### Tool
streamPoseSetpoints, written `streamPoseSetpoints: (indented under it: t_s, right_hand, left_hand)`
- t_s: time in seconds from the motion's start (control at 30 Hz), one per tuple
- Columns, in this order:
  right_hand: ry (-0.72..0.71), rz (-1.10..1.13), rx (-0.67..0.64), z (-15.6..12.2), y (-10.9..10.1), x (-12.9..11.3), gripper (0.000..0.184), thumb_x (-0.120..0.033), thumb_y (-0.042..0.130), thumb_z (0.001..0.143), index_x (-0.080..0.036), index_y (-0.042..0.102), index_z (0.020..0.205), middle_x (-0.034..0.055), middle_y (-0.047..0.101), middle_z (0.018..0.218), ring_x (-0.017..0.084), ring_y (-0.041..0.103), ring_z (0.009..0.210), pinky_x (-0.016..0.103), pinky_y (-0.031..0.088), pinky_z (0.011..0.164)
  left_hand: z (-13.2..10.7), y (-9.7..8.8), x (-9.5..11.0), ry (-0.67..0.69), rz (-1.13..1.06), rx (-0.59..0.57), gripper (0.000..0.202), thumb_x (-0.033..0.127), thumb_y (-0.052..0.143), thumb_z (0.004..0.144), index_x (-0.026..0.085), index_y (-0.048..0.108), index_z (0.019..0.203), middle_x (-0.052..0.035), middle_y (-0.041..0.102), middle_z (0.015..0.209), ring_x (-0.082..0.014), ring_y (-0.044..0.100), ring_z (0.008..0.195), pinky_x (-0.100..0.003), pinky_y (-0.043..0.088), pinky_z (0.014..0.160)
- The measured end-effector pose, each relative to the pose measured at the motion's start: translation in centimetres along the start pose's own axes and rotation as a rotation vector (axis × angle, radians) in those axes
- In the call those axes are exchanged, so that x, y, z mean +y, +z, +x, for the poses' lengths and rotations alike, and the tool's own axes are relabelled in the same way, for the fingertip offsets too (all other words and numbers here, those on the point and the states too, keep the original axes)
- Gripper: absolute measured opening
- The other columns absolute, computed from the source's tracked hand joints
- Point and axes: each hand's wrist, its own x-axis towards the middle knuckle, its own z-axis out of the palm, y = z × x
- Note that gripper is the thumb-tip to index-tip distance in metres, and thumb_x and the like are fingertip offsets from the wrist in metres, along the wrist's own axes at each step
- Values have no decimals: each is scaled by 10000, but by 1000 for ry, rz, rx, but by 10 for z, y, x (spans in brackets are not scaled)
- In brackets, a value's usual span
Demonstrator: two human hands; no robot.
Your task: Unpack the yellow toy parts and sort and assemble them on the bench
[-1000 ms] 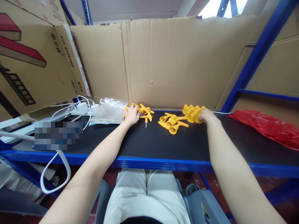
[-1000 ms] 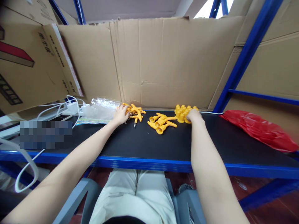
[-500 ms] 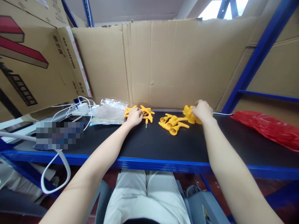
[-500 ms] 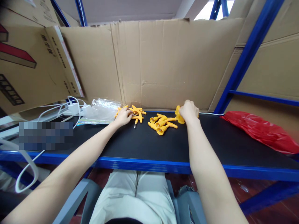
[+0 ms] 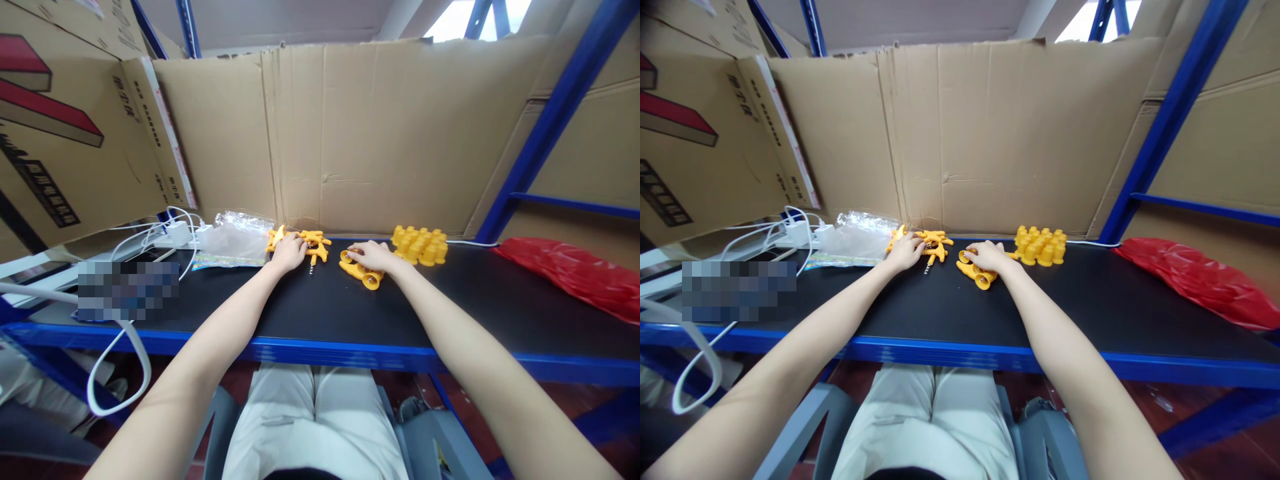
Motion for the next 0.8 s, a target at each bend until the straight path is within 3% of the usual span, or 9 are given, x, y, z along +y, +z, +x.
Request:
streamPoseSetpoints:
  t_s: [0.13, 0.27, 0.43, 0.57, 0.67, 0.8]
  right_hand:
    - [-12, 13, -67, 0, 0, 0, 482, -534, 365, 873, -305, 553, 1252, 65, 667, 1128, 297, 552, 1113, 497, 300, 941]
    - [4, -5, -86, -1, 4, -5, 444, -516, 402, 848, -281, 551, 1194, 72, 648, 1158, 304, 559, 1088, 525, 280, 933]
    - [45, -35, -38, -1, 8, -13, 355, -499, 407, 852, -256, 538, 1076, 64, 674, 1064, 306, 583, 1020, 517, 307, 880]
    - [88, -38, -24, -1, 9, -16, 268, -421, 407, 865, -246, 536, 1021, 67, 680, 1013, 296, 593, 976, 506, 312, 858]
    - [105, -29, 13, -1, 10, -16, 243, -355, 412, 861, -237, 536, 1034, 82, 671, 1025, 294, 590, 972, 496, 320, 848]
    - [129, 13, 145, 1, 12, -14, 279, -277, 400, 856, -210, 524, 1096, 110, 652, 1054, 294, 576, 994, 473, 326, 844]
  left_hand:
    - [2, 4, -3, 30, -63, 0, 354, 292, 345, 929, 127, 647, 1012, -112, 583, 1178, -219, 534, 1125, -375, 377, 1014]
    - [3, 8, -5, 49, -108, 15, 311, 257, 356, 923, 114, 623, 994, -134, 561, 1226, -223, 518, 1162, -366, 370, 1034]
    - [5, 14, -10, 55, -175, 27, 230, 233, 386, 903, 114, 576, 954, -170, 486, 1313, -246, 438, 1255, -393, 334, 1070]
    - [6, 18, -14, 77, -224, 20, 194, 151, 368, 877, 127, 546, 951, -165, 522, 1245, -228, 499, 1178, -397, 370, 1040]
    - [6, 18, -15, 89, -216, 4, 215, 136, 354, 873, 147, 531, 995, -147, 534, 1236, -238, 521, 1139, -460, 388, 1005]
    - [5, 16, -13, 101, -135, 43, 241, 203, 411, 878, 153, 517, 1087, -158, 460, 1347, -282, 426, 1254, -534, 305, 1045]
